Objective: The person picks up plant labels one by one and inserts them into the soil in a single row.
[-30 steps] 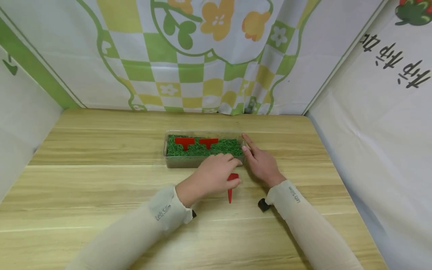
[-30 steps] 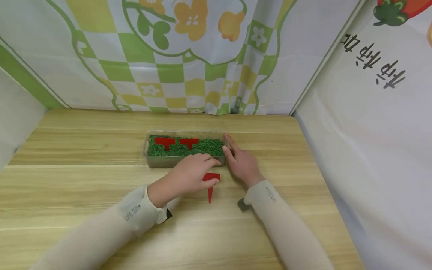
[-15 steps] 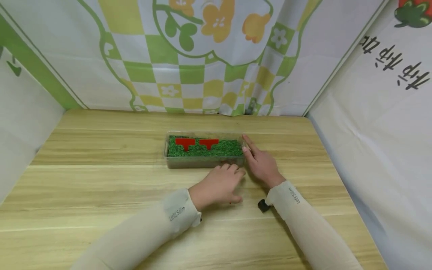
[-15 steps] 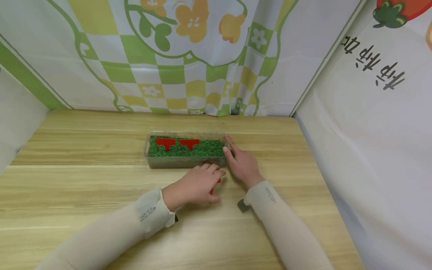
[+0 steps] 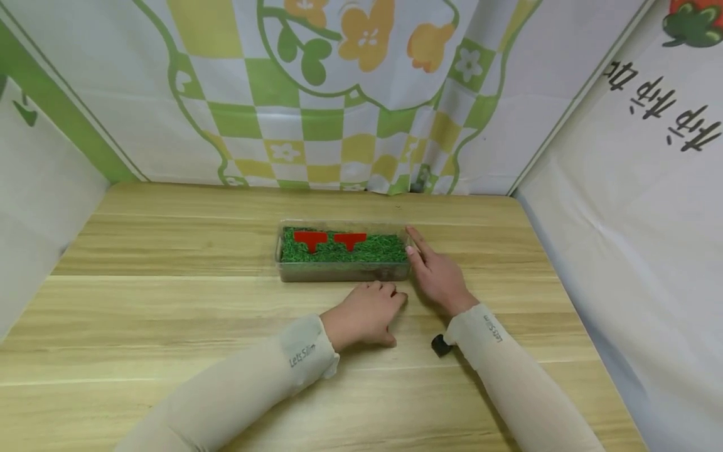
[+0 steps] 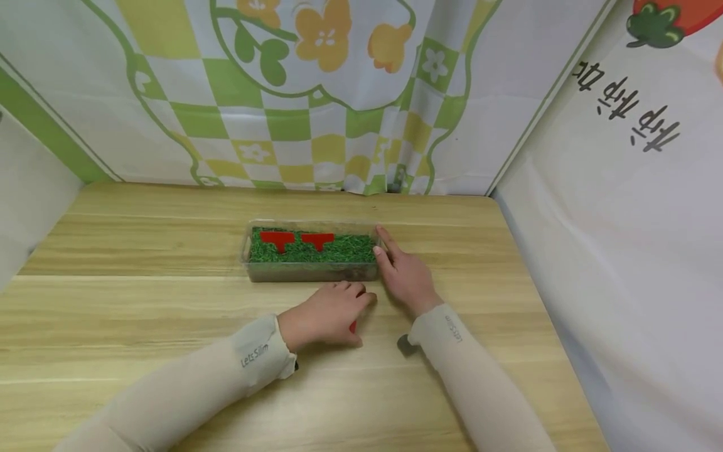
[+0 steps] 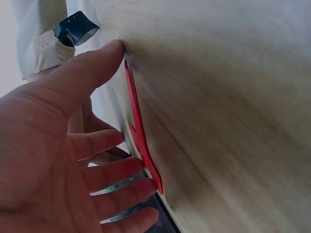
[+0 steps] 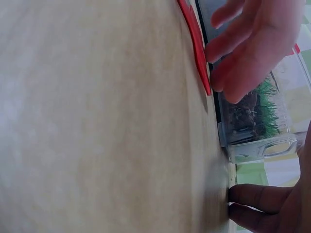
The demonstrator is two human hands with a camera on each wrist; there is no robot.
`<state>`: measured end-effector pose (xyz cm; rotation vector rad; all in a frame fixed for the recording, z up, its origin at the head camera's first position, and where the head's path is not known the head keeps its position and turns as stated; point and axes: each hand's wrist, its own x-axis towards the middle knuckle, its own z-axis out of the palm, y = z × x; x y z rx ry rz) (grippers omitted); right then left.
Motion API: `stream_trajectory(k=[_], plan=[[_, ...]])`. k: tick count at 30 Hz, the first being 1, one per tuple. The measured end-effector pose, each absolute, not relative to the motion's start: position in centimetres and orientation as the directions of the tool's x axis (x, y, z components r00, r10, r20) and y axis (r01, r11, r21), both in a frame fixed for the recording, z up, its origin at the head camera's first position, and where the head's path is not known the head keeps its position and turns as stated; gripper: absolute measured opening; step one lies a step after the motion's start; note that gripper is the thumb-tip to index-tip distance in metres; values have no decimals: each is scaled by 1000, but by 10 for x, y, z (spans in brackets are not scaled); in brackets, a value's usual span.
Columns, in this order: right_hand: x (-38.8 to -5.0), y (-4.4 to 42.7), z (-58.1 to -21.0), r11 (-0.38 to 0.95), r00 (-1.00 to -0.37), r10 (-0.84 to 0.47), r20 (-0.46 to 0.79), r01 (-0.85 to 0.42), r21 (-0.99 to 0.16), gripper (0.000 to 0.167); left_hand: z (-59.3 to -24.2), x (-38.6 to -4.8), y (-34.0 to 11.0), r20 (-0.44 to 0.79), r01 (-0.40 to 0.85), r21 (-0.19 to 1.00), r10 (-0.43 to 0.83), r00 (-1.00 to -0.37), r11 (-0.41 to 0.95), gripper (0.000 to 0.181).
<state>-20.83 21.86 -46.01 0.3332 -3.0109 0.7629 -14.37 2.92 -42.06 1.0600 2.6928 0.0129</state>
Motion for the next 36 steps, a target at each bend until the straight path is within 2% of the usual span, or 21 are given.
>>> stream_trajectory(k=[11,21,36], plan=[[-207,219,-457,857,-976,-209,67,-215,-467,61,-425,-150,23,-234,659,141,671,-703,739,84],[-207,219,-457,857,-976,-208,70,-216,-467,60,-427,-149,24,-225,659,124,668,-709,742,80],[-207,219,-457,858,-977,-205,54,-206,-471,59,-428,-155,30,-255,627,171,648,-717,760,91]])
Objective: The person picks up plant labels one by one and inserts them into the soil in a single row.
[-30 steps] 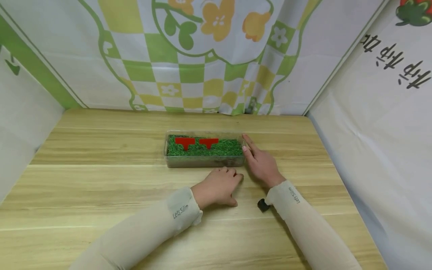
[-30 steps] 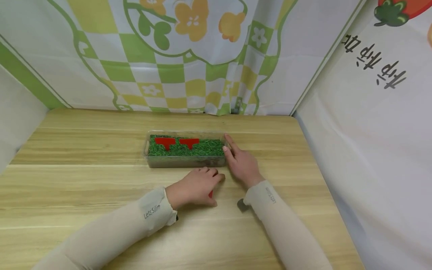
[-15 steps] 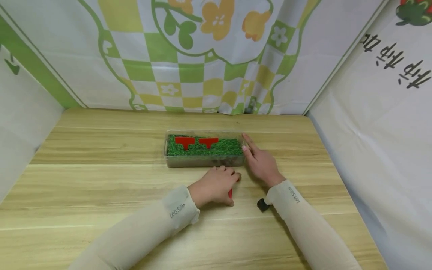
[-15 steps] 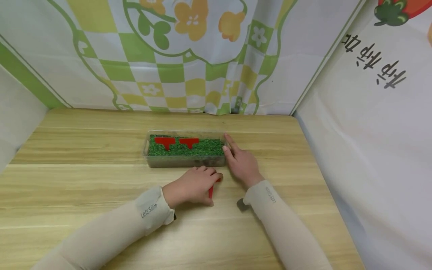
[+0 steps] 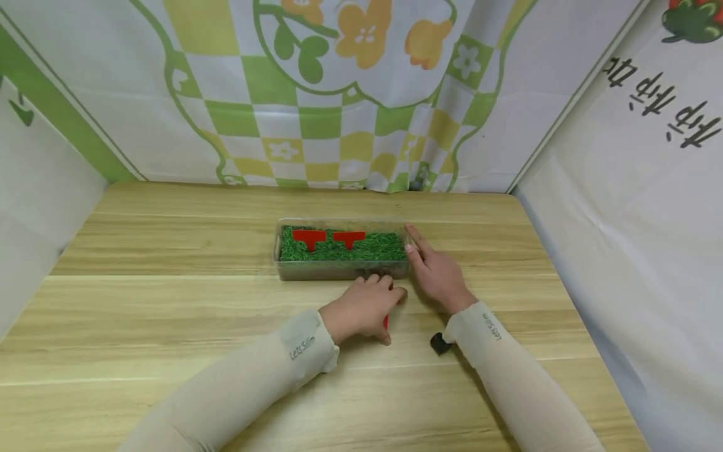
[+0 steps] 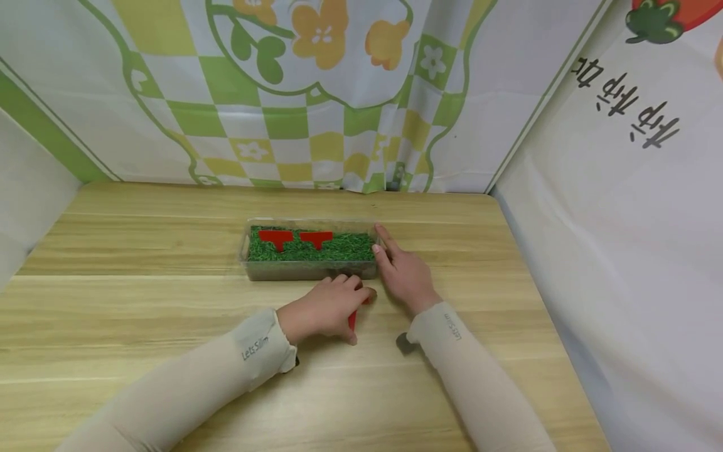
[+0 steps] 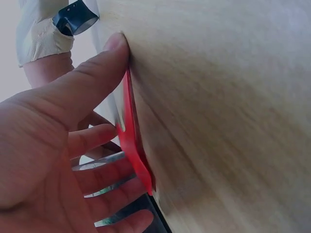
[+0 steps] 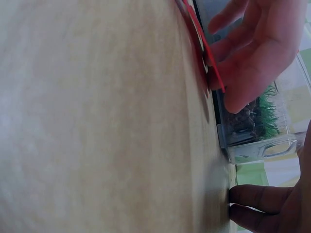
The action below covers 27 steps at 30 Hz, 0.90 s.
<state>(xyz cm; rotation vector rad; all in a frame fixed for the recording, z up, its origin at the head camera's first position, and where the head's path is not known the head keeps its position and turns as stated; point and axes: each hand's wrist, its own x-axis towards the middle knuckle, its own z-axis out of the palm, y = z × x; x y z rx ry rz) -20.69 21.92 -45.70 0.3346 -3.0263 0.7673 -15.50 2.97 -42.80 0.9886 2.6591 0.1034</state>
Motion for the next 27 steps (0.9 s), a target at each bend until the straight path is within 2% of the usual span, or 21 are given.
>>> stream_trajectory(k=[10,12,18,23,27], plan=[[-207,219,-458,854,-976,-210,48,-207,-477,60,-428,-153,28,-183,636,130,649,-739,761,99],[-207,219,-458,854,-977,-209,48,-206,-478,60,-428,-153,28,-151,640,116,651,-744,759,91],[-206,220,-456,845,-976,-210,58,-211,-492,60,-425,-153,26,-94,635,125,647,-757,762,53],[-206,220,-457,847,-976,-210,64,-214,-486,60,-420,-152,24,-64,633,168,649,-758,755,47],[-207,220,-457,849,-976,-213,55,-213,-484,60,-409,-151,21,-57,633,236,660,-749,738,52]])
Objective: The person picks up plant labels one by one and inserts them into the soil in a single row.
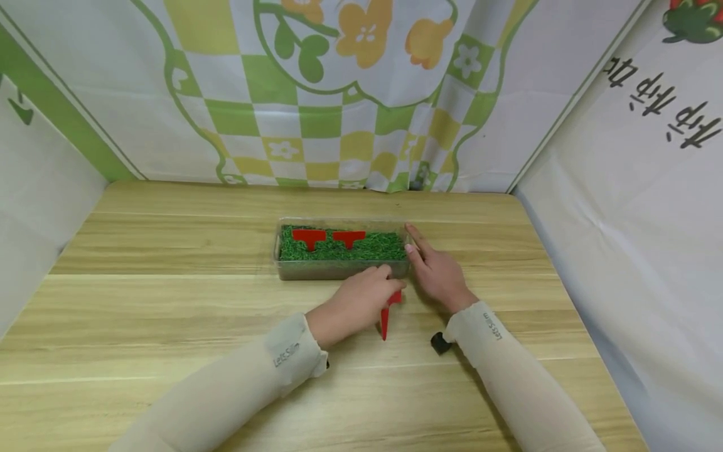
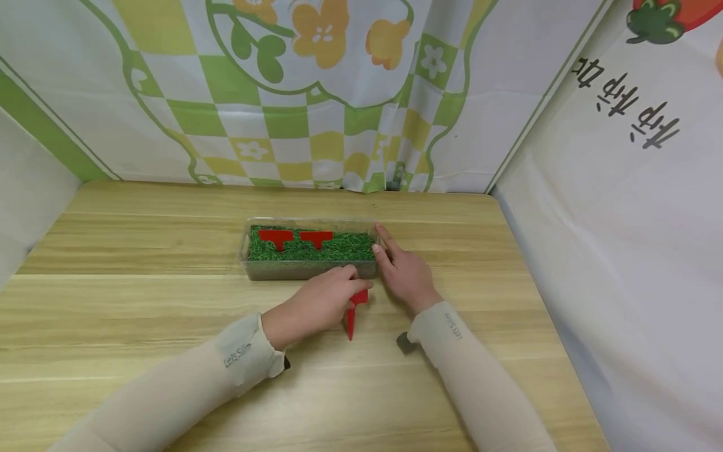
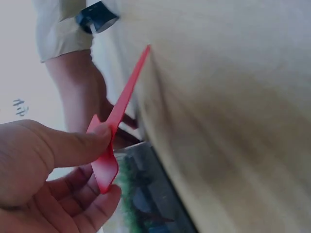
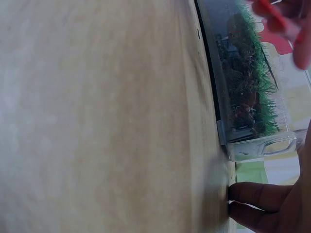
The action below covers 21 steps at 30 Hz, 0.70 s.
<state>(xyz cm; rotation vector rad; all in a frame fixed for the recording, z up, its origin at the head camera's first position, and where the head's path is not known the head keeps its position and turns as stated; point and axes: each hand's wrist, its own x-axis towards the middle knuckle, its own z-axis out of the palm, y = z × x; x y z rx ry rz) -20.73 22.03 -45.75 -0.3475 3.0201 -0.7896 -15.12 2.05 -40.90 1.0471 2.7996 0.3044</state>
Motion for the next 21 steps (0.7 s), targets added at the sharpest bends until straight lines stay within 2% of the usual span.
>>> stream_trajectory(k=[4,5,10,12,15,21], plan=[[-207,221,-458,853,-975,-212,64,-217,-476,59,-393,-153,15,-86,623,286,667,-740,728,70],[-207,221,-458,853,-975,-213,64,-217,-476,59,-390,-154,12,-83,623,296,669,-738,724,69],[-207,221,-459,856,-976,-210,60,-213,-472,59,-374,-160,-1,-10,607,386,661,-750,695,40],[-207,221,-459,857,-976,-210,57,-212,-470,59,-367,-162,-5,28,606,420,658,-753,676,35],[-207,221,-458,854,-976,-211,51,-210,-475,58,-358,-165,-10,68,615,445,661,-748,651,33],[-207,221,-458,850,-975,-216,57,-216,-481,58,-335,-175,-10,91,631,359,647,-757,688,37]])
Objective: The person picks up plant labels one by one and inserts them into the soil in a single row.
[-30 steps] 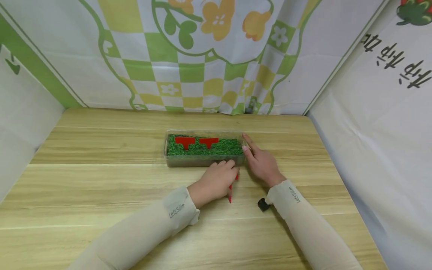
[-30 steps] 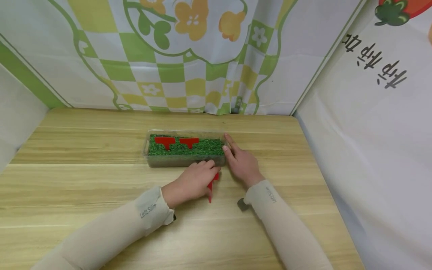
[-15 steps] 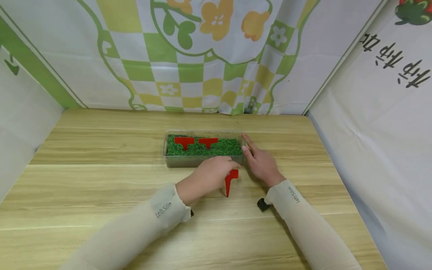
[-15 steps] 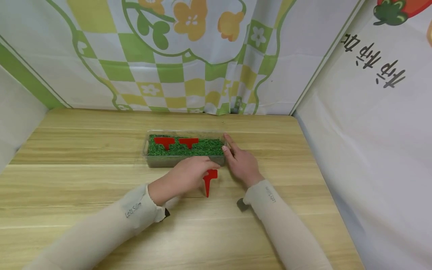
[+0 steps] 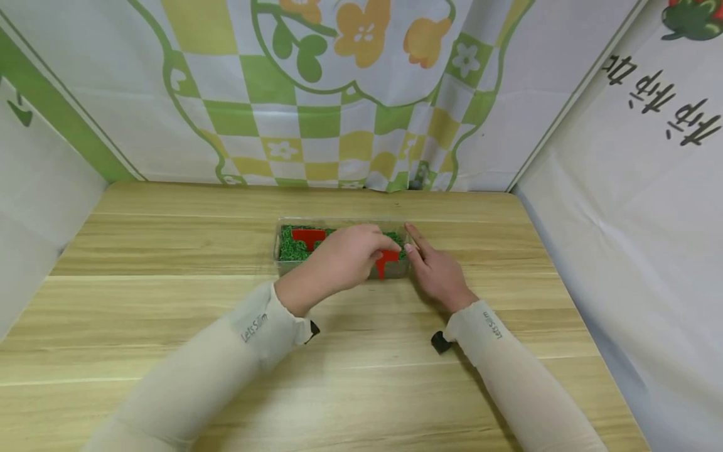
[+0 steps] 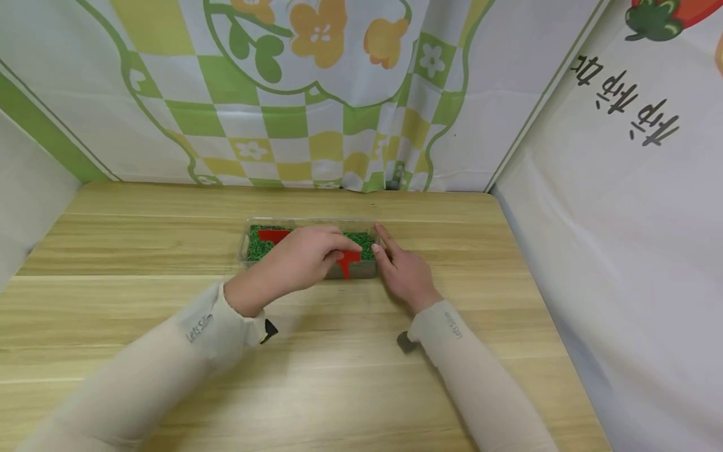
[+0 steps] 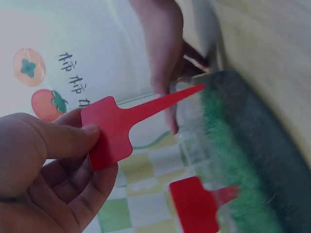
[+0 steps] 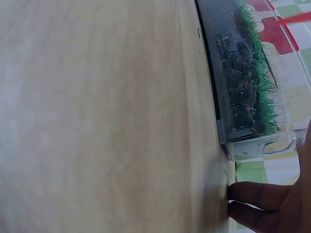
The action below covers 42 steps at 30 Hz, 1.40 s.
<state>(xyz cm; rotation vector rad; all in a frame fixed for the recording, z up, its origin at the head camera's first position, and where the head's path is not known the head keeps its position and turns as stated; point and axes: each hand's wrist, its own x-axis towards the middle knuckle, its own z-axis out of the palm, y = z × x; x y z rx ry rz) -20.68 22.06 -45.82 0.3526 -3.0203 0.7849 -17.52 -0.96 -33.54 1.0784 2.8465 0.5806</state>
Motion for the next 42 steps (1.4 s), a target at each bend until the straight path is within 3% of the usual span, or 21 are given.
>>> stream_trajectory(k=[6,14,31,42], plan=[[-207,221,-457,850,-976,-215,46,-210,-482,58,-322,-186,-2,82,632,274,637,-767,725,52],[-208,220,-458,857,-978,-203,35,-195,-478,59,-314,-199,7,124,626,211,614,-779,751,48],[-207,220,-457,860,-977,-203,59,-207,-466,62,-335,-228,19,56,545,244,549,-834,802,39],[-207,220,-457,860,-977,-205,60,-209,-465,59,-350,-233,22,93,561,267,559,-824,783,37]])
